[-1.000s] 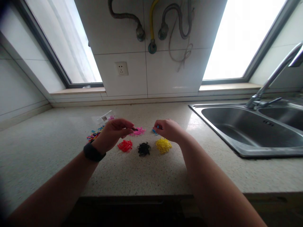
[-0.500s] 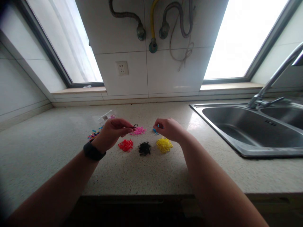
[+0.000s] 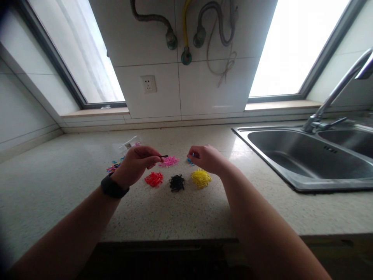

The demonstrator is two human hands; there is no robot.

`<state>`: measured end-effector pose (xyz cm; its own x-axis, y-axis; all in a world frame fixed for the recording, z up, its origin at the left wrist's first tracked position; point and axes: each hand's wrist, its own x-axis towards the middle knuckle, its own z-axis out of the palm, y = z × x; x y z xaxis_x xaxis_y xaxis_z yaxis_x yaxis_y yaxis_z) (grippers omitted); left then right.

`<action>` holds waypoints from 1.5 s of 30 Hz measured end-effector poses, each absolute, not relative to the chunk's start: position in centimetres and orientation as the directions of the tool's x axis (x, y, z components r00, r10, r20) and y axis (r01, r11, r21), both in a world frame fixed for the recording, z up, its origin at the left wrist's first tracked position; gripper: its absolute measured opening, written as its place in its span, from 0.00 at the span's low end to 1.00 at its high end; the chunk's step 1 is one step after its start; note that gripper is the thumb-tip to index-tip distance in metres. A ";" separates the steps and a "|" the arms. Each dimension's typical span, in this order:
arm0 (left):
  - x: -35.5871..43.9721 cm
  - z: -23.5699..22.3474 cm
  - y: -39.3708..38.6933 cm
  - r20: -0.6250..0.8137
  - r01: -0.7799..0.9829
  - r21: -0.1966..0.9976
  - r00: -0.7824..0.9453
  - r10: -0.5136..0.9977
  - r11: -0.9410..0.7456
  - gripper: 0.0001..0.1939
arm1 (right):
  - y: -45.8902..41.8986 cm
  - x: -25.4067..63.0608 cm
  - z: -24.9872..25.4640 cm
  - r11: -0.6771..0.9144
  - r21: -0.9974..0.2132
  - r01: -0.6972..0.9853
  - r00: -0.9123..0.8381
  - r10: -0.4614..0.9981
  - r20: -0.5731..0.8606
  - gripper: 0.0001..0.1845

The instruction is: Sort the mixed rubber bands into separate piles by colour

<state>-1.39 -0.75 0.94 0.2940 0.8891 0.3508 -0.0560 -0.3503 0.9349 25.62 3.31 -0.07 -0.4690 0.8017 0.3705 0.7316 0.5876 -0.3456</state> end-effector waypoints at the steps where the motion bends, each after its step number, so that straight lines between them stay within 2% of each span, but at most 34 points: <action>1: -1.4 0.9 -0.8 0.351 -0.061 0.935 0.298 0.888 -0.349 0.09 | 3.3 25.6 -0.1 0.587 -0.344 0.732 -0.470 0.802 0.369 0.10; 8: -1.2 1.0 -0.8 0.346 -0.021 0.934 0.284 0.894 -0.355 0.11 | 3.4 25.6 -0.1 0.583 -0.355 0.731 -0.472 0.807 0.355 0.10; 21: -1.4 1.0 -0.8 0.318 -0.068 0.948 0.291 0.902 -0.312 0.11 | 3.4 25.6 -0.3 0.590 -0.336 0.735 -0.480 0.801 0.356 0.11; 45: -1.6 1.2 -0.9 0.370 -0.107 0.929 0.302 0.879 -0.354 0.11 | 3.5 25.6 -0.4 0.591 -0.330 0.736 -0.481 0.799 0.361 0.09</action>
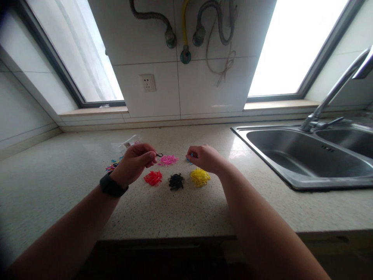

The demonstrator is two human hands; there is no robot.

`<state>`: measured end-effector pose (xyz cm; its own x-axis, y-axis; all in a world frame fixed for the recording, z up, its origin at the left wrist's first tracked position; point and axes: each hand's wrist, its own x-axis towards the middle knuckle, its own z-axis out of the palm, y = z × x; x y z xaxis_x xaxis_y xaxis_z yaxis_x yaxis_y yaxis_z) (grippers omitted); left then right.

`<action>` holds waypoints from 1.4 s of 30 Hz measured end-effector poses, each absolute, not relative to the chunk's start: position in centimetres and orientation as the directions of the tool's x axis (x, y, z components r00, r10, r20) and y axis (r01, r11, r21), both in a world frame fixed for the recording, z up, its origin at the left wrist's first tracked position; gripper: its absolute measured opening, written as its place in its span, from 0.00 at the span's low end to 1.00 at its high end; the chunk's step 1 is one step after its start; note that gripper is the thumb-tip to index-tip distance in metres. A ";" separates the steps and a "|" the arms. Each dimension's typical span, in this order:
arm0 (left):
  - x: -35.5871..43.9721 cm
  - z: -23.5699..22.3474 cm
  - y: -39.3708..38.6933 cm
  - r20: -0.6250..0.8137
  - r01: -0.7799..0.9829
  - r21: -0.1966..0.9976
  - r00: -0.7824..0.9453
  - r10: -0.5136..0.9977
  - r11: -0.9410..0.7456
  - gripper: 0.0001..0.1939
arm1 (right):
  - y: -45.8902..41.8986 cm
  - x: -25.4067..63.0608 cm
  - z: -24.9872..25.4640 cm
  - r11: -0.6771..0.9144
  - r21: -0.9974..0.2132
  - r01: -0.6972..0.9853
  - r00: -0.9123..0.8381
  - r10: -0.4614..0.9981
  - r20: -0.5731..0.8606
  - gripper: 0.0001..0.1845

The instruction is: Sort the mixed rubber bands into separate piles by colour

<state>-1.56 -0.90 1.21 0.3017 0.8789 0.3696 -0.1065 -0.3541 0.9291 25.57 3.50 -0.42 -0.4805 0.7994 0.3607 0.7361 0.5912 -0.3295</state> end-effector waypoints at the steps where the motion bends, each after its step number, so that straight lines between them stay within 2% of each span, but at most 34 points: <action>1: -1.6 1.2 -0.9 0.374 -0.109 0.928 0.299 0.878 -0.358 0.11 | 3.5 25.6 -0.4 0.591 -0.330 0.736 -0.479 0.799 0.363 0.09; 24: -1.5 1.1 -0.7 0.387 -0.151 0.921 0.283 0.877 -0.358 0.12 | 3.5 25.6 -0.5 0.581 -0.340 0.739 -0.474 0.808 0.351 0.10; 42: -1.5 1.4 -0.9 0.359 -0.046 0.932 0.273 0.892 -0.361 0.12 | 3.3 25.5 -0.2 0.579 -0.317 0.751 -0.478 0.808 0.343 0.09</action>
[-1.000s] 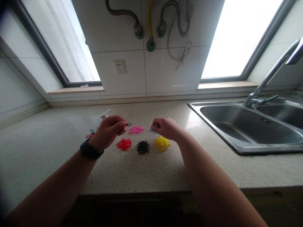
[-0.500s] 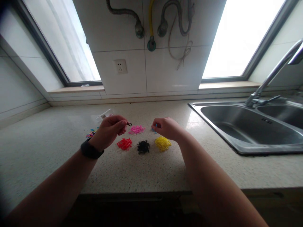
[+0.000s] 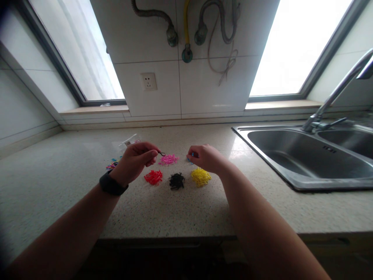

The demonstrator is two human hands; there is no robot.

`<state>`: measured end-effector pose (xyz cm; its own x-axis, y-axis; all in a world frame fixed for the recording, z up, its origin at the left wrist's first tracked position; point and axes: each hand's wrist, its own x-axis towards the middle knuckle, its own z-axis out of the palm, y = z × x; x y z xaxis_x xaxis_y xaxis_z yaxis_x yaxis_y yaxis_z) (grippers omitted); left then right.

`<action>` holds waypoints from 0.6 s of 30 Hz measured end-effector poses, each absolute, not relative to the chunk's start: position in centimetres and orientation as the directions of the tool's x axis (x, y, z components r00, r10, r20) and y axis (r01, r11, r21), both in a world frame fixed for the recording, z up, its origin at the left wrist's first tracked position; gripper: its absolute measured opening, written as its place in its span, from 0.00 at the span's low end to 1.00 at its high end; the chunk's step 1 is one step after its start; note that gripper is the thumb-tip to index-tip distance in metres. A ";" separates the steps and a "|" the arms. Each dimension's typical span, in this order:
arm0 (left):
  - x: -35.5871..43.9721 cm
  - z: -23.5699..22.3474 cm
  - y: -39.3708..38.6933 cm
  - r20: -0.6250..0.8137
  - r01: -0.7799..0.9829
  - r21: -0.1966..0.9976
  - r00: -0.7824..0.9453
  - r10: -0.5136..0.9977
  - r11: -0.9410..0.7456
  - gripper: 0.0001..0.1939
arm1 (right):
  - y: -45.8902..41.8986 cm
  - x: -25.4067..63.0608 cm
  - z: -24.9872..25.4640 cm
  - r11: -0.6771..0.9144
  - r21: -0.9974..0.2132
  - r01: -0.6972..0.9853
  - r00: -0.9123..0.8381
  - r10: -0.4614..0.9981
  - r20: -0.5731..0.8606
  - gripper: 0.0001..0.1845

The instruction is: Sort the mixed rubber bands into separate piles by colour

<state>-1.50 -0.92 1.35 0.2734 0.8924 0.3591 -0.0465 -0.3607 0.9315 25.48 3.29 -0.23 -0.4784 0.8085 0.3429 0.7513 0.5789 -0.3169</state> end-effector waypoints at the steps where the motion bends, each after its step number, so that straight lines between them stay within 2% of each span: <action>1: -1.5 1.4 -0.9 0.359 -0.047 0.931 0.275 0.892 -0.361 0.11 | 3.3 25.5 -0.2 0.579 -0.317 0.751 -0.480 0.808 0.341 0.09; 18: -1.6 1.4 -1.3 0.372 -0.034 0.923 0.330 0.867 -0.383 0.12 | 3.1 25.4 -0.1 0.587 -0.312 0.747 -0.484 0.802 0.349 0.10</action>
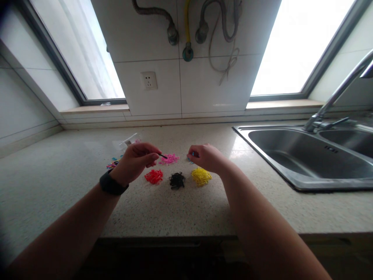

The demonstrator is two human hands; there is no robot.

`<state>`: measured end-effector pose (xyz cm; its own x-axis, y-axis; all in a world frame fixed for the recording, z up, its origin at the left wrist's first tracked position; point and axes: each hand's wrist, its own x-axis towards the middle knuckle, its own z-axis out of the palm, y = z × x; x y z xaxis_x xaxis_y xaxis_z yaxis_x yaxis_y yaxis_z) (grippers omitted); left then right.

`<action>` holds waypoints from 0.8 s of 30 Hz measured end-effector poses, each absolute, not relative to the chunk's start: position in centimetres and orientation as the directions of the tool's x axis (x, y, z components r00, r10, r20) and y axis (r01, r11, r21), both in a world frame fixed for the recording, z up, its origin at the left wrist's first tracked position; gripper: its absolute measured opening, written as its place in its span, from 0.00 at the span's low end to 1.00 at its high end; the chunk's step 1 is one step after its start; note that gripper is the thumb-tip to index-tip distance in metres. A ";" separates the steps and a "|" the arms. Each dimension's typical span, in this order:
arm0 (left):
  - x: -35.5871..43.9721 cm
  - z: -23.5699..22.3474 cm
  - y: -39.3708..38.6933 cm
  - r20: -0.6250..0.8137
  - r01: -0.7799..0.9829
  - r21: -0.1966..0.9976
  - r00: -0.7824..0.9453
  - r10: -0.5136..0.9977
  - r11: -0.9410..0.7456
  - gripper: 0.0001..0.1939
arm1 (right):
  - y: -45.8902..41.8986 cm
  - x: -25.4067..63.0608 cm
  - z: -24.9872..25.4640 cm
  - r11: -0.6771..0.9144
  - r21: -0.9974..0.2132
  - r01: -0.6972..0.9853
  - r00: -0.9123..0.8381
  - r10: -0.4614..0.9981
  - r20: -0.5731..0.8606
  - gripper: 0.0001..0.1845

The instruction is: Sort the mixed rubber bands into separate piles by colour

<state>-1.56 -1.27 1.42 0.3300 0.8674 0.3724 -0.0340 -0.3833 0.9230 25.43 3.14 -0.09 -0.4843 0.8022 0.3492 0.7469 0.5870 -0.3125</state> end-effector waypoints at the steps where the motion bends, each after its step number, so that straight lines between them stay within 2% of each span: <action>1: -1.5 1.5 -1.4 0.373 -0.033 0.922 0.346 0.861 -0.387 0.12 | 3.1 25.4 -0.1 0.588 -0.313 0.746 -0.485 0.802 0.349 0.10; 3: -1.2 1.5 -1.6 0.369 0.006 0.915 0.393 0.842 -0.403 0.12 | 3.0 25.4 0.0 0.588 -0.318 0.744 -0.485 0.802 0.348 0.10; 6: -0.7 1.4 -1.6 0.354 0.183 0.849 0.500 0.790 -0.496 0.12 | 3.0 25.3 0.1 0.586 -0.319 0.745 -0.485 0.804 0.343 0.10; 9: -0.3 0.9 -1.3 0.343 0.378 0.631 0.648 0.680 -0.678 0.09 | 3.0 25.3 0.0 0.583 -0.311 0.750 -0.485 0.806 0.340 0.10; 11: -0.2 0.5 -1.0 0.330 0.435 0.451 0.730 0.598 -0.779 0.07 | 3.1 25.4 0.0 0.582 -0.304 0.754 -0.484 0.805 0.343 0.10; 13: -0.1 0.2 -0.8 0.325 0.451 0.332 0.770 0.550 -0.828 0.06 | 3.1 25.4 0.0 0.586 -0.296 0.755 -0.484 0.802 0.351 0.10; 16: 0.0 -0.2 -0.5 0.341 0.459 0.271 0.776 0.530 -0.846 0.06 | 3.2 25.4 -0.1 0.591 -0.289 0.753 -0.490 0.797 0.352 0.10; 24: 1.0 -1.1 -0.5 0.386 0.514 0.204 0.740 0.551 -0.833 0.06 | 3.3 25.3 -0.1 0.583 -0.279 0.763 -0.491 0.804 0.334 0.09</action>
